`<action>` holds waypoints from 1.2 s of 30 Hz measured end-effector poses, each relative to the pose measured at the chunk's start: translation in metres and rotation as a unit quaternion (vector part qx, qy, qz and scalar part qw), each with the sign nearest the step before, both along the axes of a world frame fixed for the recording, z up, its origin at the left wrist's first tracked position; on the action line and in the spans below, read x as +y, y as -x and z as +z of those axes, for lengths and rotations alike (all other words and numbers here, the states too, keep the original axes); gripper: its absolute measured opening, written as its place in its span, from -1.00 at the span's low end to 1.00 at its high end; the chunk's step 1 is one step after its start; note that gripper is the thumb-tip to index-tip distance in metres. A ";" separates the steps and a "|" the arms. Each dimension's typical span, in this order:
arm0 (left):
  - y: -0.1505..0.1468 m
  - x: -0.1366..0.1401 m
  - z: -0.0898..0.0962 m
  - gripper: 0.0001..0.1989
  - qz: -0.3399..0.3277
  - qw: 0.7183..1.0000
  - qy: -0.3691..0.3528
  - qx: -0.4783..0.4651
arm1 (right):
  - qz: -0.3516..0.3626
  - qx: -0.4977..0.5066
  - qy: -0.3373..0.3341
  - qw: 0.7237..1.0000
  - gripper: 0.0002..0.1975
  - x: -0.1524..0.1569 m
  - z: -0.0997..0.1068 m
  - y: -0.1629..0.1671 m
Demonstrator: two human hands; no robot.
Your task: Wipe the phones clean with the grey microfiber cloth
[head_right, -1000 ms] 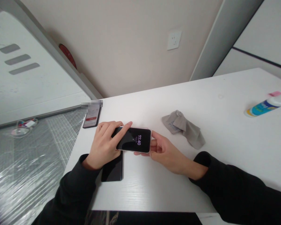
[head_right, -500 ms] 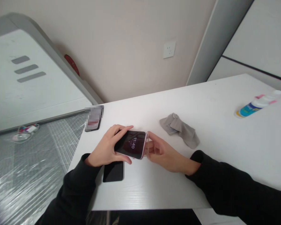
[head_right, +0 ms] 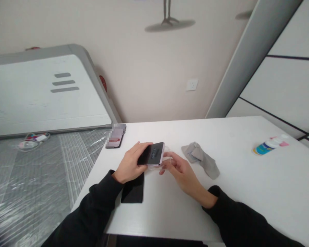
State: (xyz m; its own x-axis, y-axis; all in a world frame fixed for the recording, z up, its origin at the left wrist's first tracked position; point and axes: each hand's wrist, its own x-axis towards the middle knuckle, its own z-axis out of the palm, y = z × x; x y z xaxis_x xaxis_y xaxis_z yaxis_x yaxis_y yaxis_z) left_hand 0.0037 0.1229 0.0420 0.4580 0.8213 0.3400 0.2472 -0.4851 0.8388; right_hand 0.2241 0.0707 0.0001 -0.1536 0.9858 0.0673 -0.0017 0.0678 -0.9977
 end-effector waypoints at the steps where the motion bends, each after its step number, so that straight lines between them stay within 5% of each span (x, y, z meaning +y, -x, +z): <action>1: 0.000 0.000 0.000 -0.44 0.020 0.999 0.012 -0.035 | -0.018 -0.019 -0.002 1.000 -0.61 0.004 -0.001 0.000; 4: 0.003 0.000 0.003 -0.67 0.082 0.979 0.050 -0.177 | -0.064 -0.082 -0.011 0.994 -0.66 0.023 0.000 -0.012; 8: 0.010 0.006 0.011 -0.36 0.072 0.919 0.153 -0.355 | -0.025 -0.205 -0.019 0.978 -0.63 0.050 0.017 -0.035; 14: 0.012 0.010 0.012 -0.03 -0.041 0.832 0.334 -0.440 | 0.095 -0.377 -0.038 0.921 -0.64 0.051 0.023 -0.014; 18: 0.008 0.008 0.007 -0.05 -0.066 0.798 0.388 -0.456 | -0.007 -0.460 -0.103 0.882 -0.69 0.049 0.026 -0.011; 23: 0.007 0.009 0.001 -0.14 -0.074 0.784 0.411 -0.459 | -0.125 -0.503 -0.111 0.848 -0.68 0.061 0.049 -0.070; 28: 0.006 0.011 -0.006 -0.21 -0.080 0.788 0.431 -0.432 | -0.176 -0.473 -0.059 0.861 -0.65 0.051 0.034 -0.117; 32: 0.004 0.014 -0.005 -0.19 -0.088 0.794 0.453 -0.396 | -0.185 -0.390 -0.035 0.901 -0.65 0.044 0.012 -0.127; 36: -0.002 0.018 0.000 -0.18 -0.103 0.790 0.476 -0.373 | -0.173 -0.262 -0.017 0.949 -0.54 0.046 0.019 -0.136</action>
